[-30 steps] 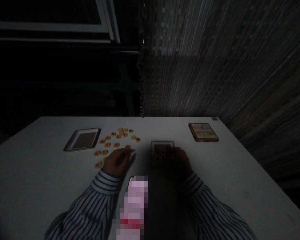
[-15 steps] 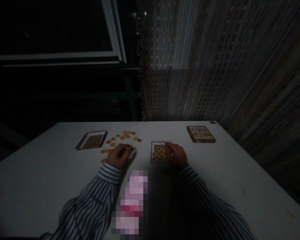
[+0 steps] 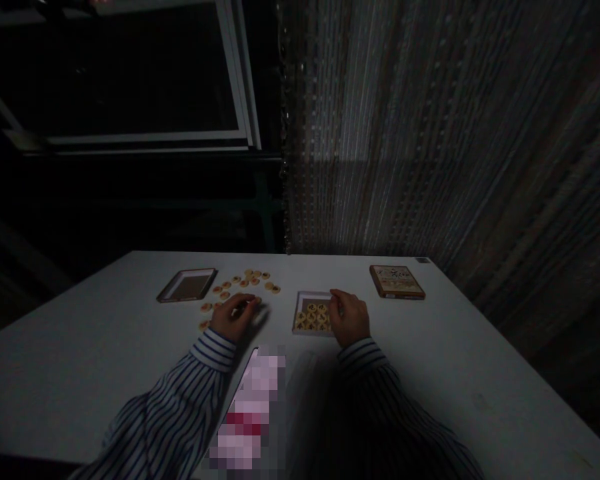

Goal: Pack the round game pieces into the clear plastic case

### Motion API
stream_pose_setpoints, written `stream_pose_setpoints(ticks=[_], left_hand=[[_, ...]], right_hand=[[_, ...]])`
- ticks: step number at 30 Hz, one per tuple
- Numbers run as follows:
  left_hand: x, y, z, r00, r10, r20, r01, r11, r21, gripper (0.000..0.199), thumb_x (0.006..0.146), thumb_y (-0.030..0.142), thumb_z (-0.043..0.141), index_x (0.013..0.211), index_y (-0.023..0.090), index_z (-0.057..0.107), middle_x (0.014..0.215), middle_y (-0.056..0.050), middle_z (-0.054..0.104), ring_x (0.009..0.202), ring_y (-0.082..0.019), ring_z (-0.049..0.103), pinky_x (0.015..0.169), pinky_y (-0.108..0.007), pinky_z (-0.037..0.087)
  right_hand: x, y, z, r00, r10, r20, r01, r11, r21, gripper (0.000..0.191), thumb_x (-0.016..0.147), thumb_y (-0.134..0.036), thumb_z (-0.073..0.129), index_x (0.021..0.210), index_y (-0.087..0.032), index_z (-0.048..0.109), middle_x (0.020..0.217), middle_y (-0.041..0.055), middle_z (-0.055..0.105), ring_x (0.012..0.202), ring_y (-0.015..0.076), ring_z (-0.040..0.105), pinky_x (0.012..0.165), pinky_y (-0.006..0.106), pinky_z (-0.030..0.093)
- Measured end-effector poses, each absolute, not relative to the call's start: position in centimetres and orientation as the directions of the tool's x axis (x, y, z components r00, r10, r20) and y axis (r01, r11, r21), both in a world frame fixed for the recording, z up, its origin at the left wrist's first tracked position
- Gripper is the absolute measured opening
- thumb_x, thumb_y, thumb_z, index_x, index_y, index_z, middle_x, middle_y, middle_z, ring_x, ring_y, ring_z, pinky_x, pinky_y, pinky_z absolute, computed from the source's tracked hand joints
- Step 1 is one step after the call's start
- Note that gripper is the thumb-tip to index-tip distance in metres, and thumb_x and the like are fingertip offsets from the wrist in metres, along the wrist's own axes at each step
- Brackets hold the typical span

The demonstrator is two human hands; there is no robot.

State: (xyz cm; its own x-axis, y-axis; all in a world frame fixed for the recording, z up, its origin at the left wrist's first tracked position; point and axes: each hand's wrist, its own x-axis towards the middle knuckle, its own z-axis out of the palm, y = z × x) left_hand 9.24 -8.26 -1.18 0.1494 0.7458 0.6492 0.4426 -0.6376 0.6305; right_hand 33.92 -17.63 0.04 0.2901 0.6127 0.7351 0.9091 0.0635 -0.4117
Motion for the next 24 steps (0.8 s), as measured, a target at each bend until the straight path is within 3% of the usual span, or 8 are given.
stream_pose_setpoints(ticks=[14, 24], left_hand=[[8.7, -9.7, 0.6, 0.104, 0.717, 0.690, 0.464, -0.648, 0.604, 0.018, 0.073, 0.030, 0.052, 0.070, 0.017, 0.063, 0.072, -0.005, 0.065, 0.065, -0.014, 0.059, 0.062, -0.026, 0.048], [7.3, -8.2, 0.1, -0.075, 0.708, 0.702, 0.495, -0.585, 0.642, 0.019, 0.074, 0.031, 0.051, 0.077, 0.017, 0.064, 0.073, -0.003, 0.066, 0.067, -0.015, 0.061, 0.063, -0.027, 0.049]], right_hand=[[33.7, -17.9, 0.5, 0.281, 0.620, 0.732, 0.909, 0.073, -0.410, 0.025, 0.079, -0.024, 0.041, 0.091, -0.014, 0.061, 0.082, 0.0084, 0.065, 0.074, 0.0187, 0.058, 0.070, 0.033, 0.042], [34.0, -18.2, 0.4, 0.260, 0.607, 0.751, 0.934, 0.039, -0.355, 0.026, 0.079, -0.027, 0.043, 0.093, -0.015, 0.061, 0.081, 0.0081, 0.065, 0.074, 0.0190, 0.058, 0.070, 0.033, 0.043]])
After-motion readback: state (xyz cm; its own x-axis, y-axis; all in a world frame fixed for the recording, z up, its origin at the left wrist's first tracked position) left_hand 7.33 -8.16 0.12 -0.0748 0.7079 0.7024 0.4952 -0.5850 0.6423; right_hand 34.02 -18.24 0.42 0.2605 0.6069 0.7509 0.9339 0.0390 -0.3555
